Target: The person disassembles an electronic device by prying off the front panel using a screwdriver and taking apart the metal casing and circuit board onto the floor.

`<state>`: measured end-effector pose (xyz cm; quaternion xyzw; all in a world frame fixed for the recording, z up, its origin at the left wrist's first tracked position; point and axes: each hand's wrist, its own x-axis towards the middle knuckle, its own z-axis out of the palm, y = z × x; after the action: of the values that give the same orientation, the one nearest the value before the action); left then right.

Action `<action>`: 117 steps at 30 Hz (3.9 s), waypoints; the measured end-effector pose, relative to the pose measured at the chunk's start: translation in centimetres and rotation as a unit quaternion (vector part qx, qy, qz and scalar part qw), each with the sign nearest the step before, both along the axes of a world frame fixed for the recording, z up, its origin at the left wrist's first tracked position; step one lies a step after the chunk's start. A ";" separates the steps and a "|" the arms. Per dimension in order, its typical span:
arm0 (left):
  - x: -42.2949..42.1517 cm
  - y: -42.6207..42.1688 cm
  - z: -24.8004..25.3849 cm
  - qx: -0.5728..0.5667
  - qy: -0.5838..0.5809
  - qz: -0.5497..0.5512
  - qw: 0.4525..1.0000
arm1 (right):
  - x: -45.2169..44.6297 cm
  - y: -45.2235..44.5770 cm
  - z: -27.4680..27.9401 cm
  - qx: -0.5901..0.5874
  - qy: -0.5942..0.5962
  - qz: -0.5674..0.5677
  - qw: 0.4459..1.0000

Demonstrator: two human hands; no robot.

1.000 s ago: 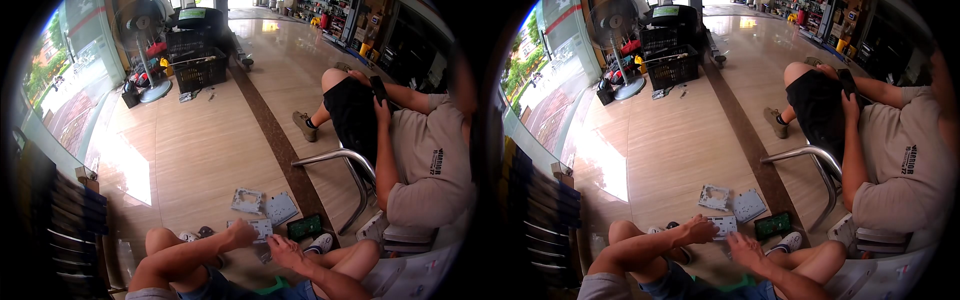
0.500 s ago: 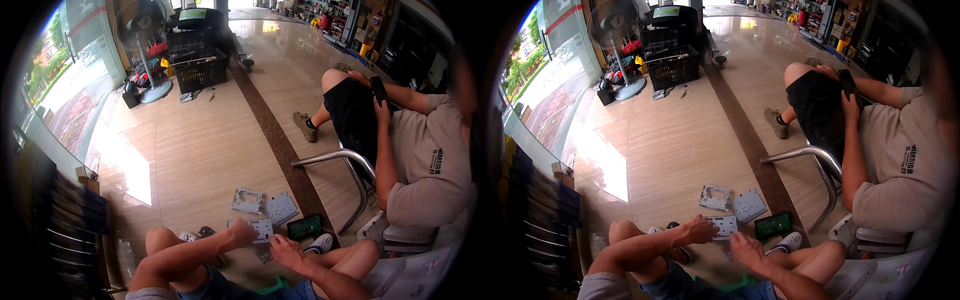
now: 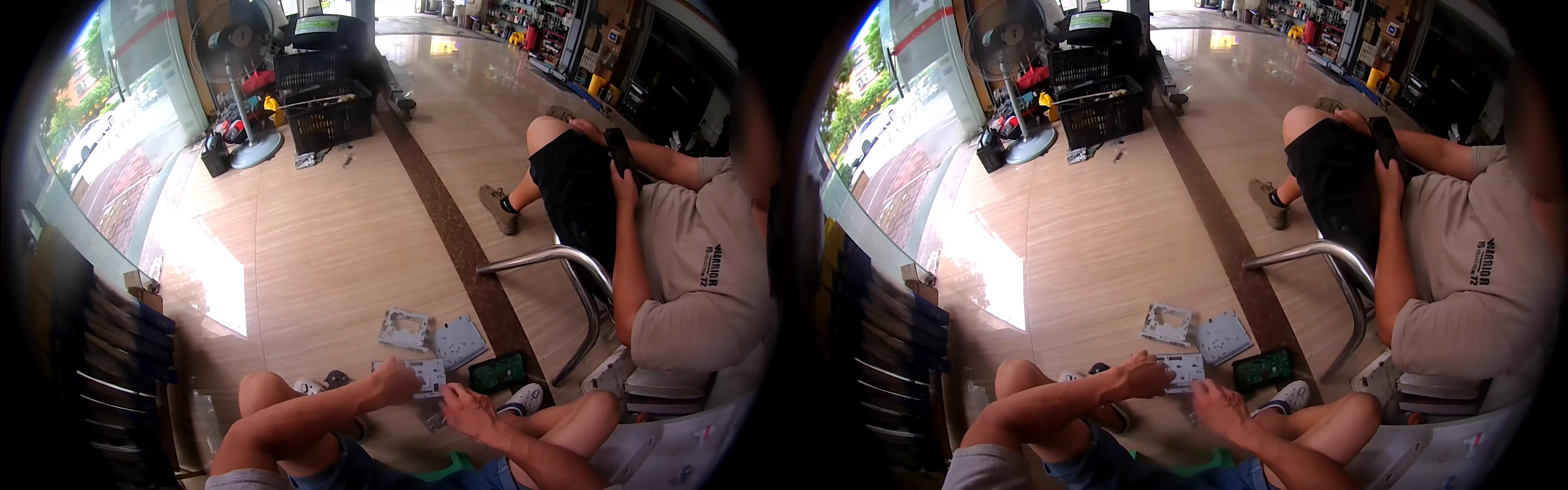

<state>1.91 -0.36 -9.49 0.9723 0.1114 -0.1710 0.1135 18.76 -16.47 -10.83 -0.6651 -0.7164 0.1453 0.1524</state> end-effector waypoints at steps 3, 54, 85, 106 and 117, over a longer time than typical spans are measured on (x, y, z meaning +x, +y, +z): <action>-0.1 -0.1 -0.3 0.005 -0.020 0.007 1.000 | -0.3 0.0 0.8 0.049 0.016 0.022 0.998; -0.2 -0.2 0.3 -0.012 0.051 0.018 0.998 | -0.4 -0.6 2.1 -0.014 0.003 0.016 1.000; -0.2 0.1 -1.0 0.005 -0.031 -0.008 0.999 | 0.1 -0.7 0.6 -0.058 0.009 0.027 0.998; -0.2 0.0 -0.6 0.000 -0.014 0.004 1.000 | 0.3 -0.3 0.9 -0.129 -0.060 -0.010 0.990; 0.2 -0.1 -1.3 -0.018 0.047 0.020 0.999 | 0.2 -0.7 1.0 -0.050 0.011 0.015 0.999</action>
<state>2.08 -0.51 -10.76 0.9586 0.1330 -0.2162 0.1291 18.97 -17.15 -9.86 -0.6595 -0.7165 0.1907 0.1242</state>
